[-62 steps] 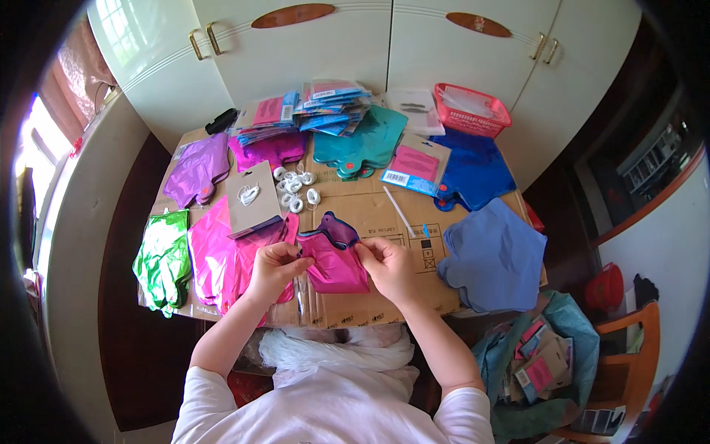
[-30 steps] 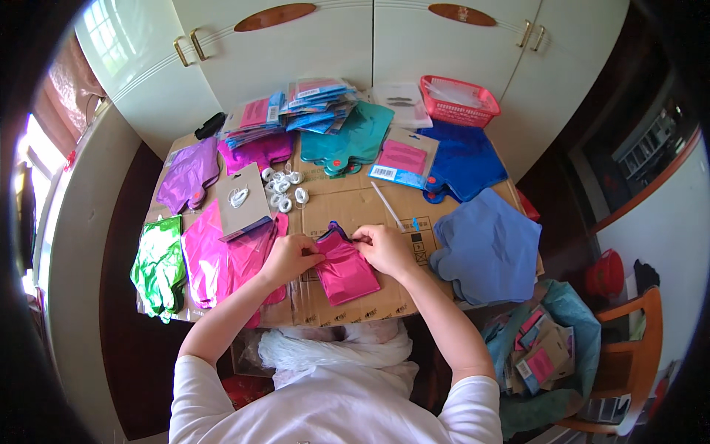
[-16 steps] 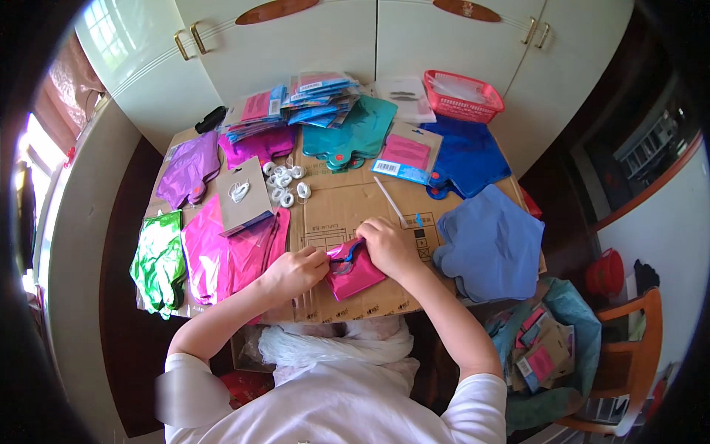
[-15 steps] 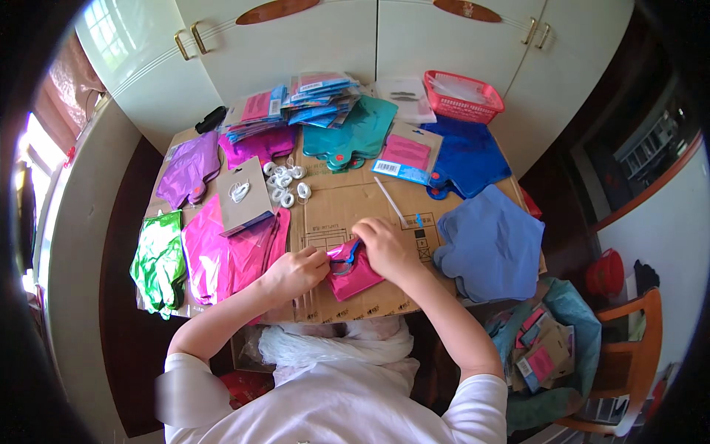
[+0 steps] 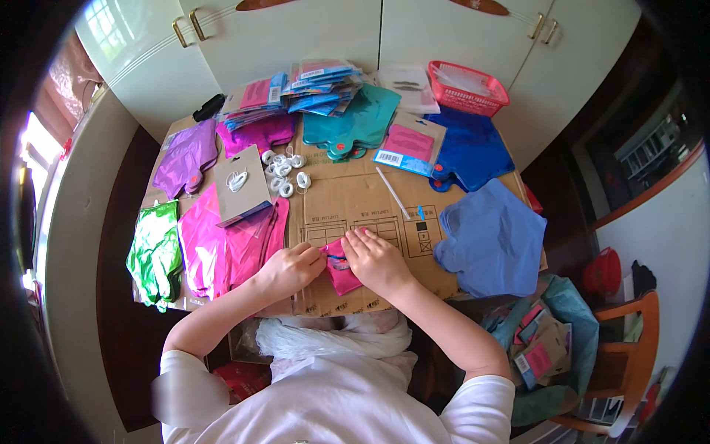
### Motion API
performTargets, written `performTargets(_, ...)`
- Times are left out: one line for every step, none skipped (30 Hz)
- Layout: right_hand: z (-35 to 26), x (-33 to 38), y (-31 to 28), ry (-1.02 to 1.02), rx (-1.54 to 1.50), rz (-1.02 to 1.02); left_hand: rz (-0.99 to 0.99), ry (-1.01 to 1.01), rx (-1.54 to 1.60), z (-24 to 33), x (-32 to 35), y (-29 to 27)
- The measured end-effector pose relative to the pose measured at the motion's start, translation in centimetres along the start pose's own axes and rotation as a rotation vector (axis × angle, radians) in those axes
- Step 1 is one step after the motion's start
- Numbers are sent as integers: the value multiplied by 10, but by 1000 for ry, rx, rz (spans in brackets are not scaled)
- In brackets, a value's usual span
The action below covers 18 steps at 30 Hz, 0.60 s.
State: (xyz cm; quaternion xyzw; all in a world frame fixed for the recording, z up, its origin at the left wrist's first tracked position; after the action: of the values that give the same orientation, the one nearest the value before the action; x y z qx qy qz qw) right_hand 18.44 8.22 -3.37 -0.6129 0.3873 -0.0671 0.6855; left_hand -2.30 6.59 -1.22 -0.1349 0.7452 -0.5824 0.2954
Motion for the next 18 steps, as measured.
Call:
performTargets(0,0,0,-6,-6,-15,-16,-12,8,-1,1,-1)
performTargets(0,1,0,-11,-12,-31,-12,-30,36,-1,3,-1)
performTargets(0,1,-1,-18,-19,-44,-9,-48,61,-2,6,1)
performTargets(1,1,-2,-11,-62,-57,-6,-66,86,-3,8,1)
performTargets(2,1,-5,-5,-106,-70,-26,-114,134,-3,10,0)
performTargets(2,1,-8,2,-148,-84,-44,-162,183,-4,10,-3)
performTargets(1,0,-11,14,-162,-107,-62,-209,232,-4,10,-7)
performTargets(-2,1,-15,25,-175,-129,-32,-209,192,-2,9,-13)
performTargets(-4,2,-17,36,-187,-155,0,-210,155,1,6,-19)
performTargets(-4,4,-16,33,-180,-157,32,-211,118,3,5,-22)
performTargets(-3,7,-14,31,-174,-159,15,-212,132,4,7,-18)
performTargets(-3,6,-14,27,-172,-161,-5,-215,144,6,10,-13)
performTargets(-4,6,-16,26,-183,-177,-24,-218,157,8,14,-9)
performTargets(-6,5,-20,24,-193,-193,-35,-224,143,11,17,-8)
performTargets(-8,5,-22,25,-206,-211,-47,-229,131,15,19,-10)
performTargets(-10,5,-22,24,-192,-207,-59,-235,119,18,21,-11)
performTargets(-11,5,-21,22,-179,-203,-38,-245,131,18,25,-7)
performTargets(-11,4,-21,19,-160,-199,-28,-245,147,17,27,-8)
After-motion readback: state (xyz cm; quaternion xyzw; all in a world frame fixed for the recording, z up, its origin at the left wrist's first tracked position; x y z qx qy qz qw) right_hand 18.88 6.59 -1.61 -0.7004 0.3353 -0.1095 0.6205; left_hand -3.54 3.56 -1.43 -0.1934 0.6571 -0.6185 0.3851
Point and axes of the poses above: each hand's wrist, its own x-axis away from the middle knuckle, its own y-axis out of the palm, z = x × y, the point moved 1 cm from there along -x, towards the middle knuckle, and after that the axes turned 8 degrees about -x, right-handed, at the moved point
